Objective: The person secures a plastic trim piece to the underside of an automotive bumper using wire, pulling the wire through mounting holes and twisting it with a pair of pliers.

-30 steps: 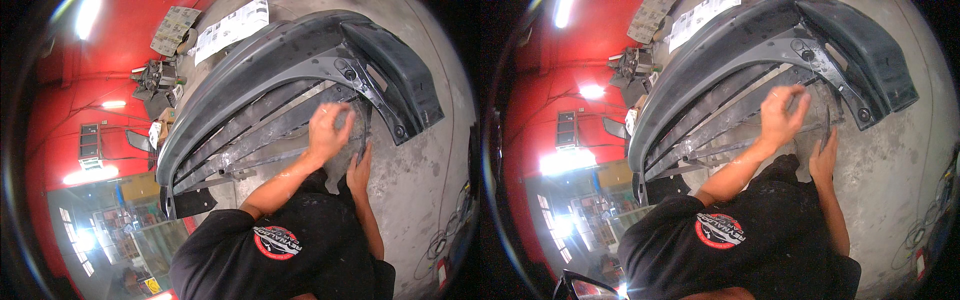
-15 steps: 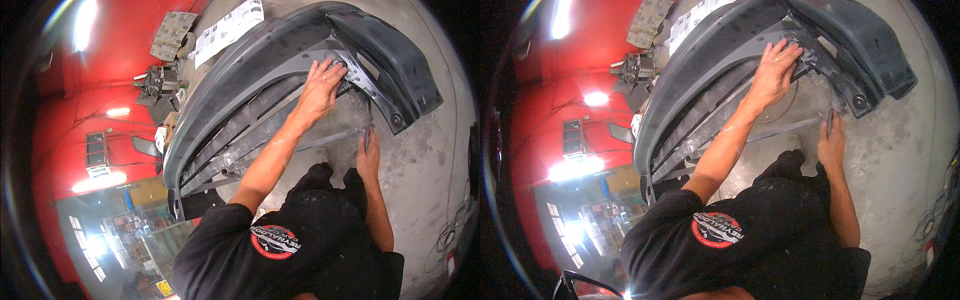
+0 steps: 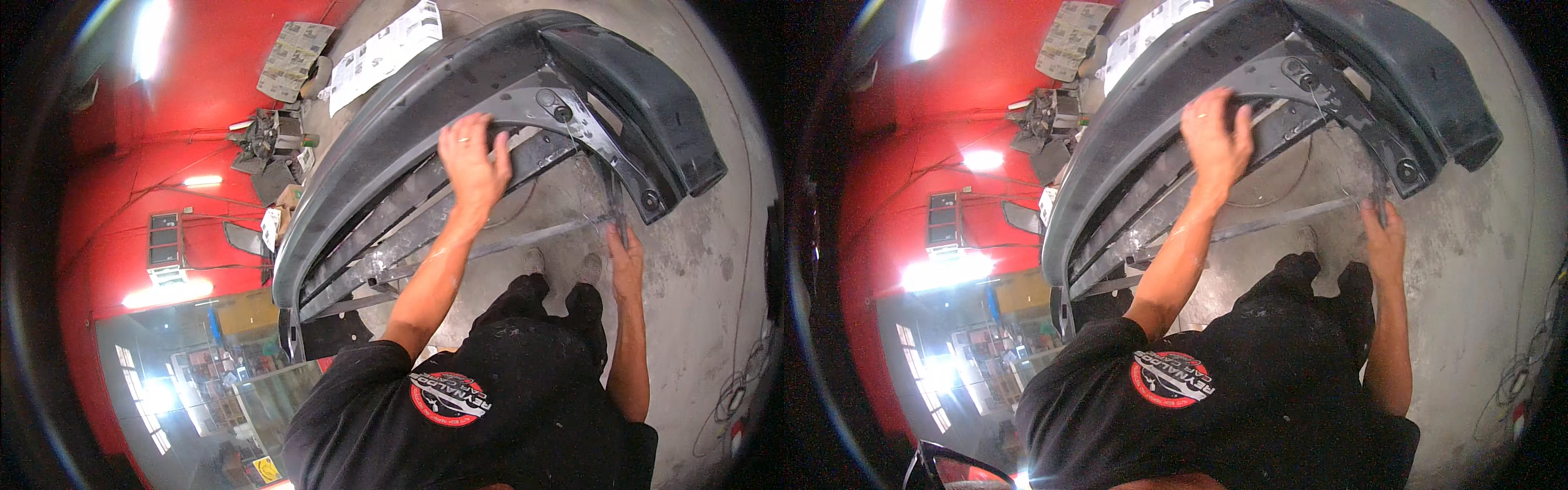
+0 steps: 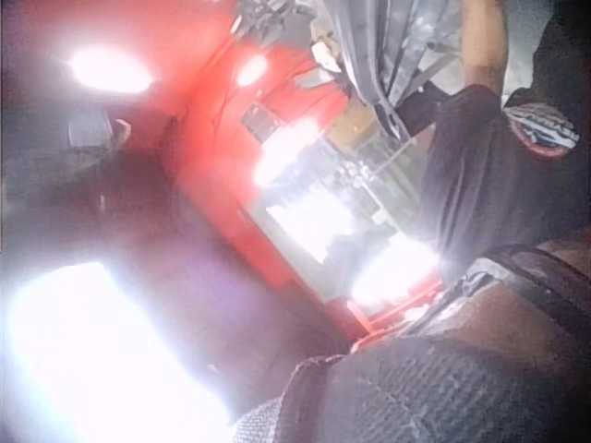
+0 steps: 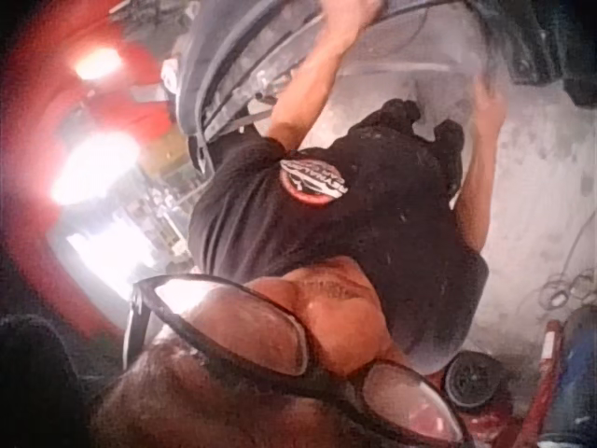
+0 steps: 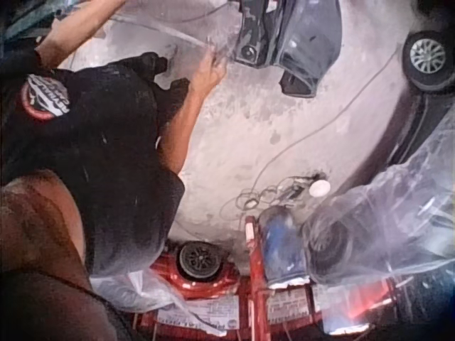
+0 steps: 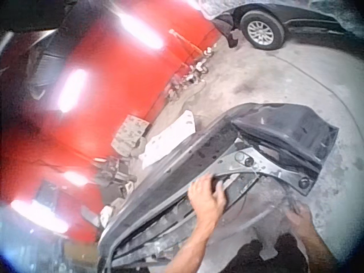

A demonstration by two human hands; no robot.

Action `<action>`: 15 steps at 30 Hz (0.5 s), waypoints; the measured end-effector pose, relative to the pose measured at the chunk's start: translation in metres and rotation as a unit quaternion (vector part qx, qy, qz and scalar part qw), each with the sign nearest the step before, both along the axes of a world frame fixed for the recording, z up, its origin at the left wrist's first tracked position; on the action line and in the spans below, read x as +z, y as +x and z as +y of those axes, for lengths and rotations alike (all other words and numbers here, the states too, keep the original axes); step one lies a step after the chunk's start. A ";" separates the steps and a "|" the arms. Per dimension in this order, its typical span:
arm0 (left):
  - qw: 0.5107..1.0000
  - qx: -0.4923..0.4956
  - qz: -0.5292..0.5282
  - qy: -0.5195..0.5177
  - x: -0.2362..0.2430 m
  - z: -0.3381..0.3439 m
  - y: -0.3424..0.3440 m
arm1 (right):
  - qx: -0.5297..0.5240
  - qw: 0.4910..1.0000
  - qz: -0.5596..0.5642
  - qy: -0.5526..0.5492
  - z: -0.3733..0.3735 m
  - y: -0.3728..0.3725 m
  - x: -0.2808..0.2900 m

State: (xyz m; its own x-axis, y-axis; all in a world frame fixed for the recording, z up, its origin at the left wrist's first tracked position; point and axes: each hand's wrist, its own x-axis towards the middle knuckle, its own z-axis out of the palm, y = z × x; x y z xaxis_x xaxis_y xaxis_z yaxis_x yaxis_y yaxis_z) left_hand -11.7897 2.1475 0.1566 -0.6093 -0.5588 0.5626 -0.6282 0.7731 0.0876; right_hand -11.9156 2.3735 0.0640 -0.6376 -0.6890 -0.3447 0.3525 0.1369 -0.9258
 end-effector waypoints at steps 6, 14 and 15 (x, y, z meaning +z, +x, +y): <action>0.984 0.109 -0.119 -0.070 0.048 -0.026 0.099 | 0.092 0.995 -0.040 0.017 0.030 -0.015 0.006; 0.975 0.003 -0.174 -0.141 0.043 -0.039 0.110 | 0.150 0.978 0.116 0.092 0.042 0.003 0.014; 0.976 0.005 -0.167 -0.141 0.043 -0.036 0.107 | 0.143 0.971 0.174 0.077 0.041 0.004 0.018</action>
State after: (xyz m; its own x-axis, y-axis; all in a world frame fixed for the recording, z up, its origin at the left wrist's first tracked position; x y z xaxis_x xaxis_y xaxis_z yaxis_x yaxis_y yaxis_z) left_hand -11.6827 2.1118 0.1996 -0.7806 -0.4172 0.4655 -0.5924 0.7314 -0.3379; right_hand -11.9121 2.4149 0.0815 -0.5238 -0.8129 -0.2545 -0.0519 0.3287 -0.9430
